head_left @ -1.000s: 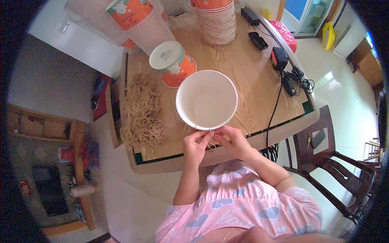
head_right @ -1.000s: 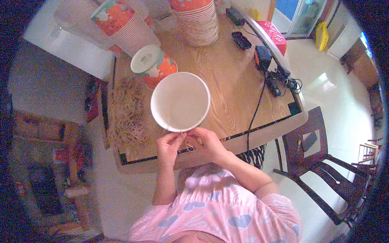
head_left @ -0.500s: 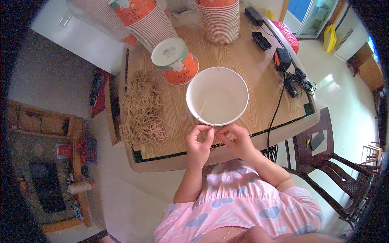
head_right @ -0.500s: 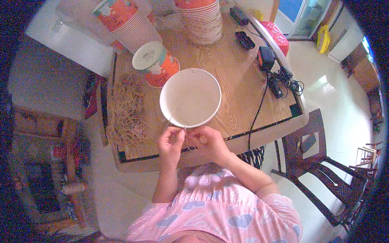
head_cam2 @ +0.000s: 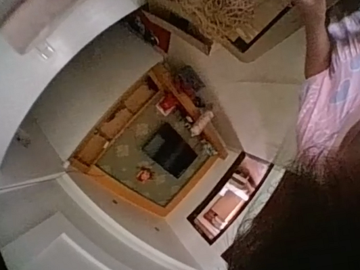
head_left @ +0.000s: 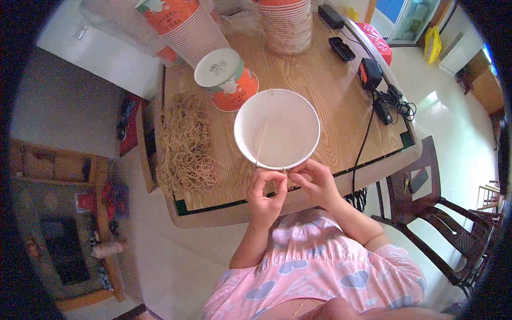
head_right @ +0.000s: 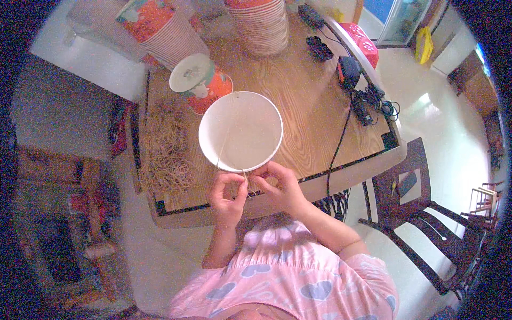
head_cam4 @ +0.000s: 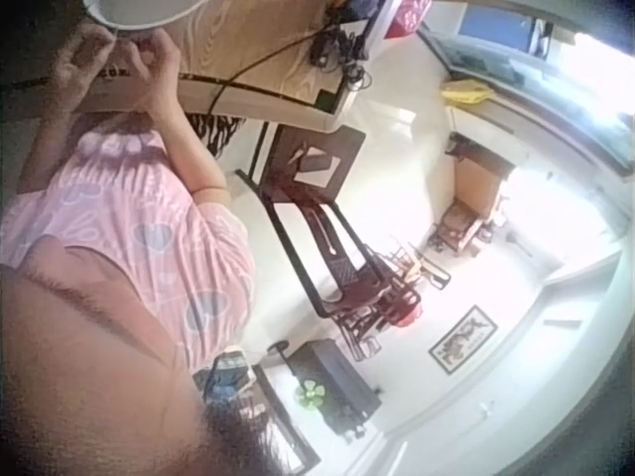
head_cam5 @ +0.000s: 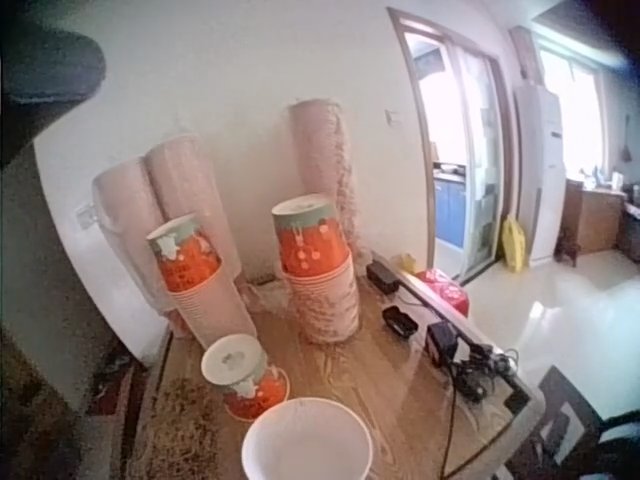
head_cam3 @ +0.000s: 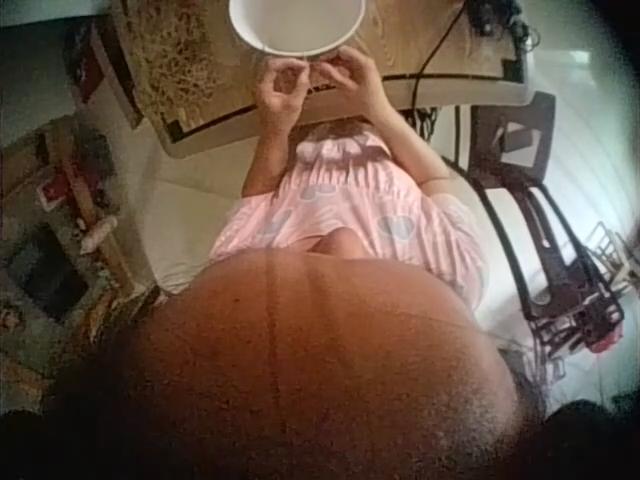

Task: Thread a string through a pre-cut hole in a paper cup and tie it.

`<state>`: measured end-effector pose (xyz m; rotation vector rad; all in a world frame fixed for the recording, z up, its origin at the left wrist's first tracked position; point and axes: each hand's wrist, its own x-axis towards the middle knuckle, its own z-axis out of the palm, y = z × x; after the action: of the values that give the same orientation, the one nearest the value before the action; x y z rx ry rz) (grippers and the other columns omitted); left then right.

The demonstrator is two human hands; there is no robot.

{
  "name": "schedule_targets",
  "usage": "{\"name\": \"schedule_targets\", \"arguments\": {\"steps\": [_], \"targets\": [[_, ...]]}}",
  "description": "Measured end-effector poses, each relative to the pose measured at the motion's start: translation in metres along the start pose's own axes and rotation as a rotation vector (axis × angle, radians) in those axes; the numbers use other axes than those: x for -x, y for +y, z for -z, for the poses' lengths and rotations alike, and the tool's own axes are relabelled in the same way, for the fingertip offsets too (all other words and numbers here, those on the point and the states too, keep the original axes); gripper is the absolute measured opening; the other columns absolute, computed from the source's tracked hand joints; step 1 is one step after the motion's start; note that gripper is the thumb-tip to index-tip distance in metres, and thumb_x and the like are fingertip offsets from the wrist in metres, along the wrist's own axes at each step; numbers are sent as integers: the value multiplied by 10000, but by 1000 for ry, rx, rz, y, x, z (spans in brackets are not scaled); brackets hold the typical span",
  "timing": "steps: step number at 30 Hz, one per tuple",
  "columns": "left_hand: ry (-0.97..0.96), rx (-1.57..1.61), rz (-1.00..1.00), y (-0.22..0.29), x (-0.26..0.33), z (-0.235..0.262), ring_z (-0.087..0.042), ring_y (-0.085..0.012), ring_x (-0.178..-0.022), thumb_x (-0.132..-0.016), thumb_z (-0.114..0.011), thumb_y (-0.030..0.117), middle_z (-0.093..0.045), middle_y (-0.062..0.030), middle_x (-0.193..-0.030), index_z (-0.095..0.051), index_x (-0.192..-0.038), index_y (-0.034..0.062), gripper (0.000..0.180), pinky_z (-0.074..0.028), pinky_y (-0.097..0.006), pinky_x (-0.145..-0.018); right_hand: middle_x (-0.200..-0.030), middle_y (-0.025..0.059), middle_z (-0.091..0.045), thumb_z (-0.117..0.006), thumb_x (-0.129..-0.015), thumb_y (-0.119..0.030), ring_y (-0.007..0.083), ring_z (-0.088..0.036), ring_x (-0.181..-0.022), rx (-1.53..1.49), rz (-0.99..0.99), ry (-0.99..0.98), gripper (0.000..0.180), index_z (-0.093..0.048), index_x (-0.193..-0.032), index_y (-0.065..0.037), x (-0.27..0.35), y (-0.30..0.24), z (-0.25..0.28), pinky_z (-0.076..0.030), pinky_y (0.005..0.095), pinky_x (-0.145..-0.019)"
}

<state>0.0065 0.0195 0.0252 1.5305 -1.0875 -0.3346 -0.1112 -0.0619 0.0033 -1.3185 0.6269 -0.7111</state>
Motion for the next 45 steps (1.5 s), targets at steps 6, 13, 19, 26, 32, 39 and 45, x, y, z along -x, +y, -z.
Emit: {"name": "schedule_targets", "arguments": {"steps": [6,13,19,26,32,39,45], "targets": [[54,369,319,-14,11,1,-579,-95,-803,-843,-578,29,-624,-45,-899,-595,-958,-13,123,-459,-224,-716,-802,37,-607,-603,-821,-20,97,-553,-759,197,67,-40,67,-588,-877,13,-1,3,1,-453,238,-698],[-107,181,510,-7,-3,11,-597,-98,-785,-802,-657,91,-669,-73,-850,-668,-921,-11,158,-476,-242,-723,-813,93,-622,-609,-792,-20,194,-619,-778,149,-8,-113,80,-600,-869,-2,2,0,-4,-488,295,-675],[-143,139,481,-11,-5,11,-598,-83,-654,-800,-644,48,-652,-49,-751,-652,-890,-34,122,-487,-222,-604,-854,103,-635,-596,-797,-22,213,-632,-814,250,101,-159,128,-612,-924,-12,1,7,-4,-497,314,-671],[-30,552,486,-19,2,13,-589,-93,-783,-803,-613,21,-630,-44,-866,-619,-907,-23,113,-471,-216,-711,-829,88,-634,-590,-827,-73,155,-606,-784,105,44,-73,125,-608,-923,5,5,5,-4,-480,285,-694],[12,678,496,-11,2,9,-564,-102,-829,-799,-608,30,-622,-35,-888,-611,-882,-17,95,-454,-254,-769,-826,65,-635,-603,-824,-65,123,-584,-790,-58,-21,-76,112,-596,-899,18,7,-8,-3,-474,268,-694],[70,-127,-28,19,-1,6,-538,-135,-780,-749,-628,24,-568,-55,-833,-612,-808,41,64,-428,-250,-694,-835,72,-595,-616,-788,15,144,-571,-778,186,210,31,76,-579,-855,18,12,-28,-1,-457,256,-689],[18,475,513,24,-1,15,-434,-5,-584,-786,-622,27,-547,53,-707,-618,-814,30,29,-340,-156,-530,-794,84,-583,-621,-772,22,166,-571,-750,228,267,21,77,-572,-830,12,15,-38,1,-453,270,-667]]}}
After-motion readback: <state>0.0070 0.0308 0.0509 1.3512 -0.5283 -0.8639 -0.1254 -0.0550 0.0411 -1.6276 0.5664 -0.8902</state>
